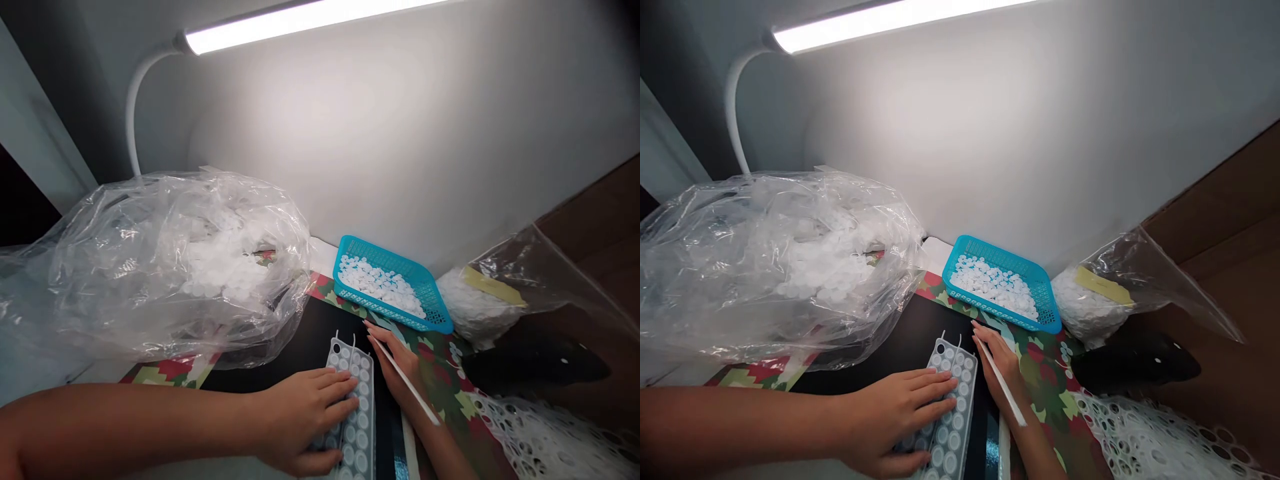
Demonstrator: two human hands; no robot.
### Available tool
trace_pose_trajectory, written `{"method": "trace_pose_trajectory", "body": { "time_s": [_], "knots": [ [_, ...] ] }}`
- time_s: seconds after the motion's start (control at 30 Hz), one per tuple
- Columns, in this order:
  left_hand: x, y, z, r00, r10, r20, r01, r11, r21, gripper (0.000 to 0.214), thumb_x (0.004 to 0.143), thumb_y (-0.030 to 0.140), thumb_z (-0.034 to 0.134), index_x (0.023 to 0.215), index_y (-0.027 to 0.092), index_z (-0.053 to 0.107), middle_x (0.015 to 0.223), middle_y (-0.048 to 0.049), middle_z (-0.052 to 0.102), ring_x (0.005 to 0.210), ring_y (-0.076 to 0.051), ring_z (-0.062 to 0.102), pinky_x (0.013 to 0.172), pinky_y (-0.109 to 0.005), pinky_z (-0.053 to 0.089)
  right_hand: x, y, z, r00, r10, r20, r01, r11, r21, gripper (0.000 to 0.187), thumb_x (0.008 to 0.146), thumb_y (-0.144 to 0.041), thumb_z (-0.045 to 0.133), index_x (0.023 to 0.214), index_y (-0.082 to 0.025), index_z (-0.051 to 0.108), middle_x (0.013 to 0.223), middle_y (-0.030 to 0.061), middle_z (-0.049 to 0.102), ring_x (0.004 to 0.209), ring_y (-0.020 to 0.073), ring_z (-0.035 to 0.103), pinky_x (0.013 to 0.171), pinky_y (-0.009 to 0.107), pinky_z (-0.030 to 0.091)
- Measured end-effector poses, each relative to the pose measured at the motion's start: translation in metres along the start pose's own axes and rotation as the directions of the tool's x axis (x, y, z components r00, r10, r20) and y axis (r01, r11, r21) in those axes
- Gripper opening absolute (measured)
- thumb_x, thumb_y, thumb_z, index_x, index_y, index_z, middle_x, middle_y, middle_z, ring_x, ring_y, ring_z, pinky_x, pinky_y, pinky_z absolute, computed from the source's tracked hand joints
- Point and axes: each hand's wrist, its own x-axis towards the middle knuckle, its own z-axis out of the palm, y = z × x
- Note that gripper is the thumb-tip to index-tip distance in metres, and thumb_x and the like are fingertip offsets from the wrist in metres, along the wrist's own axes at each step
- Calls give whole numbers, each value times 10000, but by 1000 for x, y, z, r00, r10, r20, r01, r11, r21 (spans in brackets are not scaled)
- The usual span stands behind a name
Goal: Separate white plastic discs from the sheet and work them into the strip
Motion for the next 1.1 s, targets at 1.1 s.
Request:
{"method": "trace_pose_trajectory", "body": {
  "time_s": [1.1],
  "knots": [
    [12, 14, -20, 939, -266, 216, 240, 960, 143, 719, 781, 214, 508, 1432, 4, 287, 1484, -195, 222, 1378, -331, 200, 1137, -487, 218, -12, -1, -9, 992, 95, -84, -82, 985, 154, 116, 890, -143, 553, 955, -208, 624, 1026, 76, 668, 993, 203, 629, 885, 375, 497]
  ]
}}
